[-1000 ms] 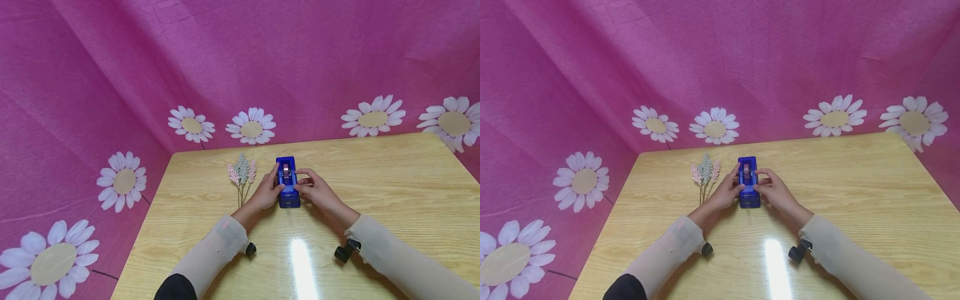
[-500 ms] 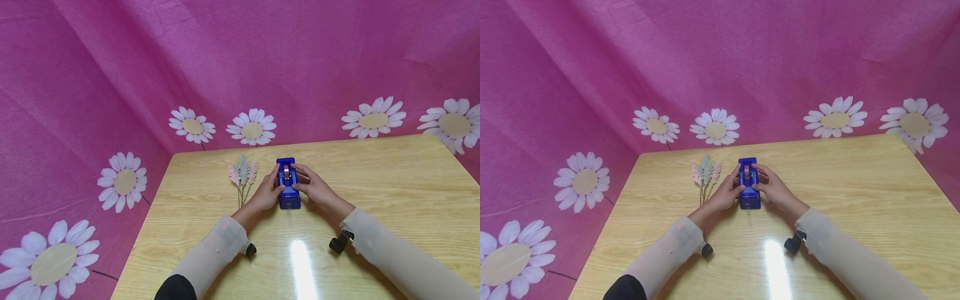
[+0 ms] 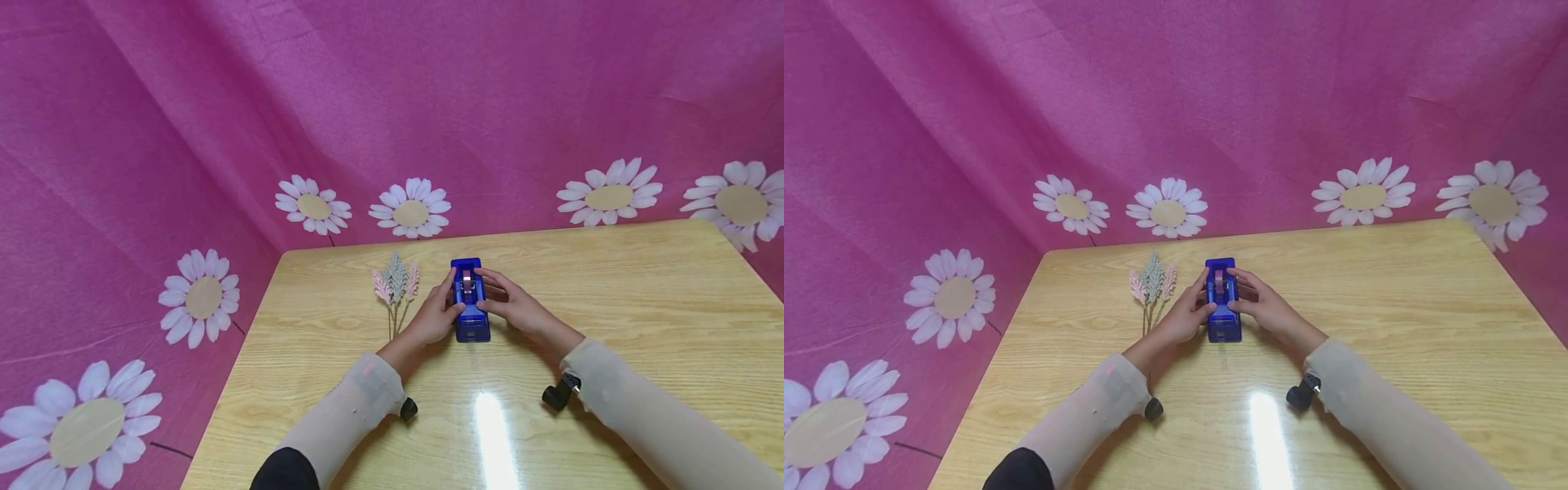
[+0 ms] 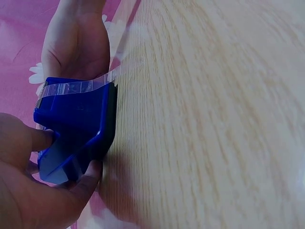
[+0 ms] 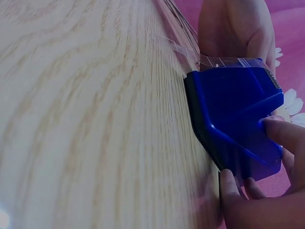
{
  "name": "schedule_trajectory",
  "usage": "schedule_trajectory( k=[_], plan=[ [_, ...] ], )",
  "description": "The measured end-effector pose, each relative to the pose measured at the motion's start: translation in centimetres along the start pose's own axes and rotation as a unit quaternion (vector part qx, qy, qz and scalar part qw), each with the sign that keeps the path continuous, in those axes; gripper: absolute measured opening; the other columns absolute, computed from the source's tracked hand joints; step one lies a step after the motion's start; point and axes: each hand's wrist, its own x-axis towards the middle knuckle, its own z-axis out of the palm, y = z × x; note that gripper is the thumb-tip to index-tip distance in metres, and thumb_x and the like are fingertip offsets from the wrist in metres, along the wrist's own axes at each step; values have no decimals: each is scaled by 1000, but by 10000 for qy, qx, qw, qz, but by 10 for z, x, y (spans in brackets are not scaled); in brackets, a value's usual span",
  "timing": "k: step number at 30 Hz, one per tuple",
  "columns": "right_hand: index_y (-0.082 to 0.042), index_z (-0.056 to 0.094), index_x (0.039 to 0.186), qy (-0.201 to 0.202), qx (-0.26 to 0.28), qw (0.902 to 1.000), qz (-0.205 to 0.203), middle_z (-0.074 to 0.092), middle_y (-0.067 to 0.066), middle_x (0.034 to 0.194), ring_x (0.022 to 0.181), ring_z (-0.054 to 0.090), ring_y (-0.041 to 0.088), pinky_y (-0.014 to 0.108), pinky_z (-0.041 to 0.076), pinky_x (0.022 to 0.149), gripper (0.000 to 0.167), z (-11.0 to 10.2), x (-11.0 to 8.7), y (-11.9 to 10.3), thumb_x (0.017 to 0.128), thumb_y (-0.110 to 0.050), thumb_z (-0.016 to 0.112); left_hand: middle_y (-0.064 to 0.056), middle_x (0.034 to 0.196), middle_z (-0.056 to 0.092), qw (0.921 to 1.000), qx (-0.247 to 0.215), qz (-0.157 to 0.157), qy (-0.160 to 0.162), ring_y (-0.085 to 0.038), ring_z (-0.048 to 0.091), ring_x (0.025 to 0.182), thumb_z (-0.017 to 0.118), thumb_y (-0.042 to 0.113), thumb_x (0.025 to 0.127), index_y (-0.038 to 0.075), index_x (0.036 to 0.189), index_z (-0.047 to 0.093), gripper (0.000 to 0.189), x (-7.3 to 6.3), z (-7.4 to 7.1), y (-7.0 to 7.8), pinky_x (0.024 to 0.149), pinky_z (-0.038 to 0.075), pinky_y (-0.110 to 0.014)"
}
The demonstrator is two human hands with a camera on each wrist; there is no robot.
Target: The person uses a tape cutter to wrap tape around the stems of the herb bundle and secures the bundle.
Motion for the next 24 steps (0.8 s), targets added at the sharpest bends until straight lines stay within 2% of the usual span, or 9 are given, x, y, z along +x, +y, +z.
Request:
schedule_trajectory(
  k=[8,13,20,24],
  plan=[
    [-22,24,165,40,-36,10000,34,20,23,168,152,18,51,70,22,117,70,1,-1,-2,105,-18,61,-19,151,42,9999,124,-22,-55,-29,53,130,49,16,110,31,167,9,72,1,-3,3,116,40,-46],
    [-19,24,165,75,-40,10000,-34,21,25,167,152,20,51,69,24,117,71,3,-1,-2,105,-15,62,-20,153,43,9998,175,11,0,-31,48,139,53,19,109,25,167,10,72,-2,-10,5,118,35,-48],
    [-21,24,165,106,-44,9999,6,20,24,168,152,19,50,69,23,117,71,1,-1,0,105,-16,62,-21,160,39,9973,688,12,241,-35,47,141,58,28,107,11,166,20,71,-12,-17,7,117,37,-50],
    [-22,24,165,103,-68,9999,42,20,24,168,153,18,50,69,22,117,71,1,-1,0,105,-17,61,-20,162,36,9964,775,-5,334,-36,44,144,60,29,106,7,164,22,73,-23,-22,6,118,35,-51]
  ],
)
